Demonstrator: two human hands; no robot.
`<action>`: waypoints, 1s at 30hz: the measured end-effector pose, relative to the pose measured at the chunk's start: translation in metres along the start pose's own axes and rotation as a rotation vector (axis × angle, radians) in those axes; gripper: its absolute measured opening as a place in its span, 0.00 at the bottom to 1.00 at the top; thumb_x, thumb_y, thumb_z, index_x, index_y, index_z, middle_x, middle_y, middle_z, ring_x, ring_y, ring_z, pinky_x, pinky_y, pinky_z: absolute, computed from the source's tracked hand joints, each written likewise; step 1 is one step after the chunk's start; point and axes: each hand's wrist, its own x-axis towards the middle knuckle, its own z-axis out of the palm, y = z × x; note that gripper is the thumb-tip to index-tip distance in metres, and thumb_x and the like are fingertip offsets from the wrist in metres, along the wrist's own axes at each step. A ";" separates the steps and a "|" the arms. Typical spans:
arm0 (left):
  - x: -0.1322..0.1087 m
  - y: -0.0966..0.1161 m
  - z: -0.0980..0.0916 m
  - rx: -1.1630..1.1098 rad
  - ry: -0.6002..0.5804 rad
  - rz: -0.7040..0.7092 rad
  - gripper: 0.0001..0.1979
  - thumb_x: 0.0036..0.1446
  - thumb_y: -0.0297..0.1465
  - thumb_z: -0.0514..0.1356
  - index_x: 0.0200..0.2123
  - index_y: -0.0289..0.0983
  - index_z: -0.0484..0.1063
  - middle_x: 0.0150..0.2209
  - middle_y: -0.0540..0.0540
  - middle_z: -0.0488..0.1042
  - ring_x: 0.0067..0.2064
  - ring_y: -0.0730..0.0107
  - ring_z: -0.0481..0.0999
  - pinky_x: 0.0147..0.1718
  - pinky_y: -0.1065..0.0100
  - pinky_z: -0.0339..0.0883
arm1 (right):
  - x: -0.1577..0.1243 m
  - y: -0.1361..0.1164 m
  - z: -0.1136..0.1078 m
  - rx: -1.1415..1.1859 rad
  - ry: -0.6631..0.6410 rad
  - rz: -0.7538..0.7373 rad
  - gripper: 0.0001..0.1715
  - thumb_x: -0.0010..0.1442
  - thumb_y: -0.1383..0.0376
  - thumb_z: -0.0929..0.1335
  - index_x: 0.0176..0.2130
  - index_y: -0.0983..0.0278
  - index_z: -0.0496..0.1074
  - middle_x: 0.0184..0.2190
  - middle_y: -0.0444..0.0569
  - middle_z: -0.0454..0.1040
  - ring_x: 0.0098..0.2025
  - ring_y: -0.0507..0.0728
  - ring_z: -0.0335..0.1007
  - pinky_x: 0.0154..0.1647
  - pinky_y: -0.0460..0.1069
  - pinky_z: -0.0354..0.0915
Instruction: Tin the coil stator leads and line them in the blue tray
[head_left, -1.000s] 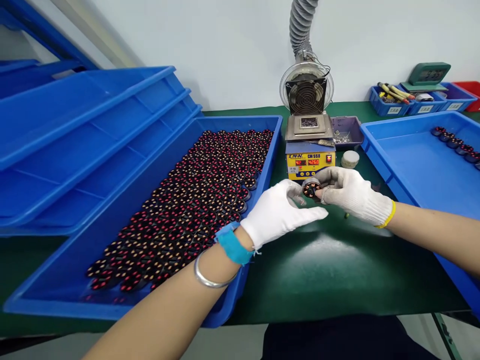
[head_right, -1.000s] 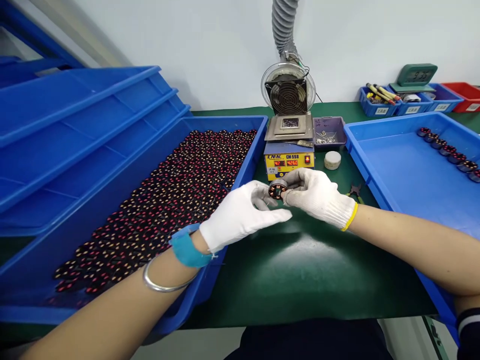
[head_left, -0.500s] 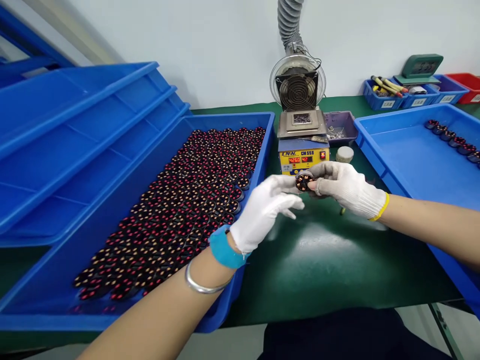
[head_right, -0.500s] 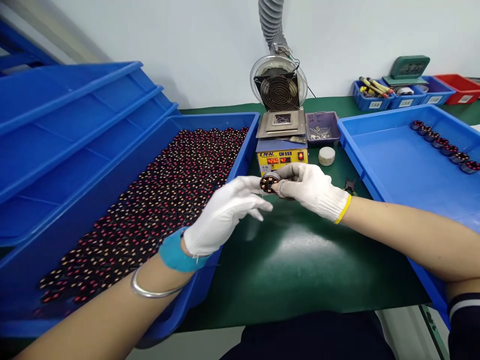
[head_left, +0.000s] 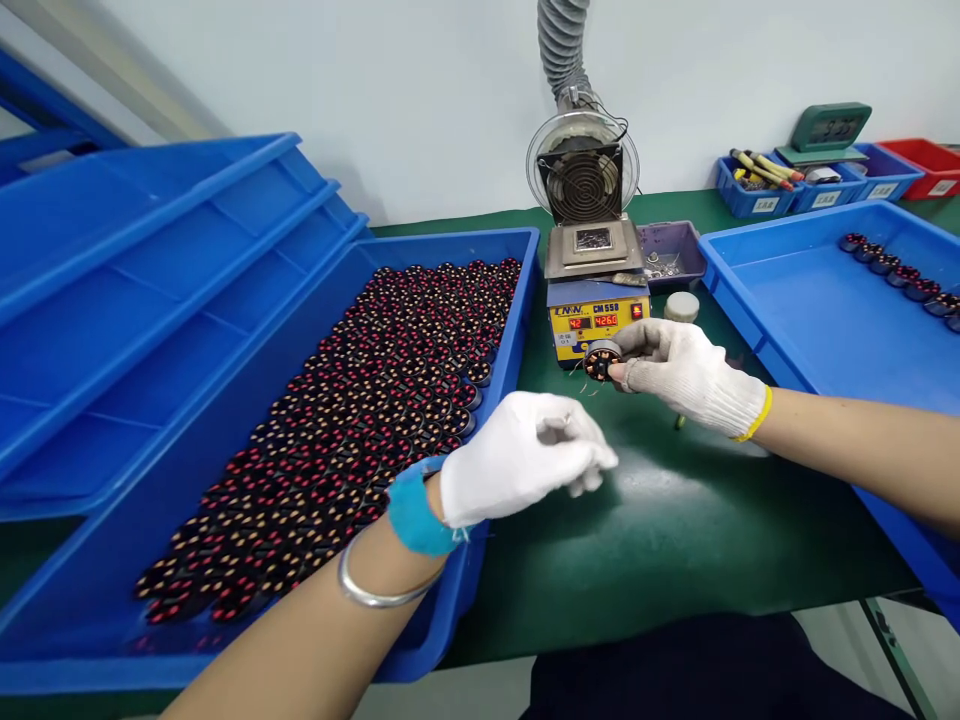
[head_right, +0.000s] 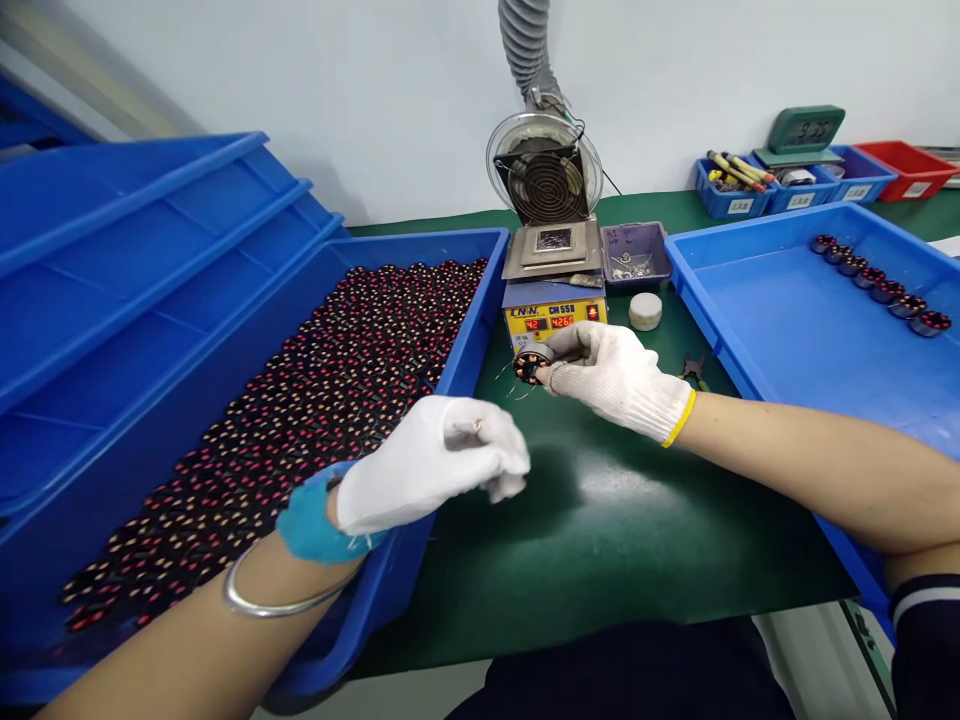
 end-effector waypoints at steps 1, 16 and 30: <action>-0.001 0.001 -0.001 0.067 0.012 -0.017 0.13 0.48 0.35 0.65 0.19 0.36 0.69 0.17 0.48 0.72 0.18 0.71 0.70 0.18 0.70 0.63 | 0.000 0.000 0.000 0.003 0.006 0.001 0.12 0.46 0.70 0.73 0.35 0.66 0.72 0.29 0.46 0.76 0.29 0.50 0.73 0.32 0.45 0.72; 0.007 -0.005 0.012 0.061 0.457 0.075 0.16 0.57 0.44 0.60 0.28 0.37 0.69 0.23 0.52 0.73 0.20 0.76 0.68 0.21 0.73 0.63 | 0.031 -0.005 -0.018 -0.174 0.140 -0.191 0.13 0.47 0.67 0.72 0.36 0.66 0.74 0.35 0.48 0.78 0.35 0.54 0.75 0.39 0.49 0.73; 0.016 -0.028 0.002 0.513 -0.060 0.011 0.20 0.52 0.47 0.58 0.38 0.38 0.77 0.33 0.44 0.80 0.35 0.60 0.78 0.33 0.66 0.67 | 0.175 -0.068 -0.041 -1.164 0.401 -0.384 0.19 0.56 0.57 0.65 0.42 0.66 0.74 0.39 0.50 0.74 0.44 0.60 0.71 0.47 0.57 0.66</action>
